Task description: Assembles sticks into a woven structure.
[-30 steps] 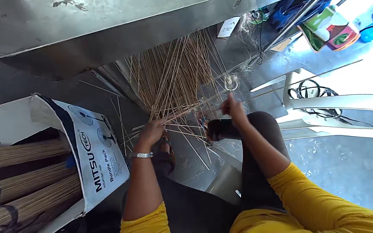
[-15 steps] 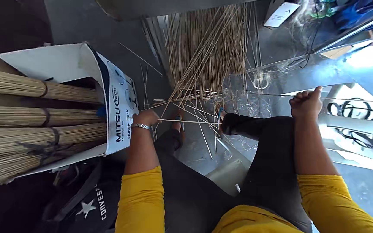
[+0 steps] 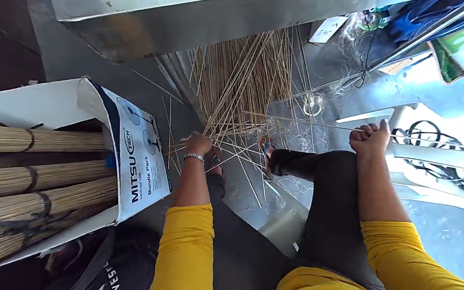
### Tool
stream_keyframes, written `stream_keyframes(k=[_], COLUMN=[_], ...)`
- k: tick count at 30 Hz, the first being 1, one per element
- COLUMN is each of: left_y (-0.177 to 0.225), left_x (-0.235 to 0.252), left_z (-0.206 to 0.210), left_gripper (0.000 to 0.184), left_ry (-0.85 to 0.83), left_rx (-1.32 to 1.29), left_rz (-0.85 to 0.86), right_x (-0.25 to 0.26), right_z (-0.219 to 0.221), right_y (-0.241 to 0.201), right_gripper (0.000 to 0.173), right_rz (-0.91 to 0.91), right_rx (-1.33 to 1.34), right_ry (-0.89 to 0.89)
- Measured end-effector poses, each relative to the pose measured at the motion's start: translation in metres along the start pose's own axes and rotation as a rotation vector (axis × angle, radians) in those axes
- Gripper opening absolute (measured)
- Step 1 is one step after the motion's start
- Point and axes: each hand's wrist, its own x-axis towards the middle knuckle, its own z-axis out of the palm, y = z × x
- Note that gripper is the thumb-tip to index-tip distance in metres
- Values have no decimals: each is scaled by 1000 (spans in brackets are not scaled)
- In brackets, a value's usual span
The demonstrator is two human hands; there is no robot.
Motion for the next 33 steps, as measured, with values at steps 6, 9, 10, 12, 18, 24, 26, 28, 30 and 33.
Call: stream_keyframes(k=[6,9,10,12,18,24,26,28,30,33], left_y=[14,9,11,20,50,40,36,33,32,38], left_x=[39,54,55,55,45,46,44,49,51,50], left_z=[30,49,52,55,61,62,62,65,63,58], left_gripper=[76,71,68,62,49,51,49,47,49,53], left_ry=[81,-18,-58,-122,-278,-377,-362,-274,-191,-122], left_rx=[-50,-73,-93,-104,-230,-357,-424,-405,-364,-377], left_rz=[-56,-19,-5,28,73,154,153,149,140,127], right_x=[16,15,16,20,24,31,36,41,42,46], right_z=[3,9,9,8,5,16,28,44,67,109], right_y=[5,5,7,10,14,16,19,29,48,88], right_gripper=[26,10,8,10,29,23,20,22,28,32], right_rz=[238,282,277,251,204,3,-53,-42,29,103], right_rx=[-212,-290,-309,-320,-538,-490,-476,-573,-721,-846], right_ry=[-186,-213,-211,-212,-234,-151,-130,-160,-269,-435])
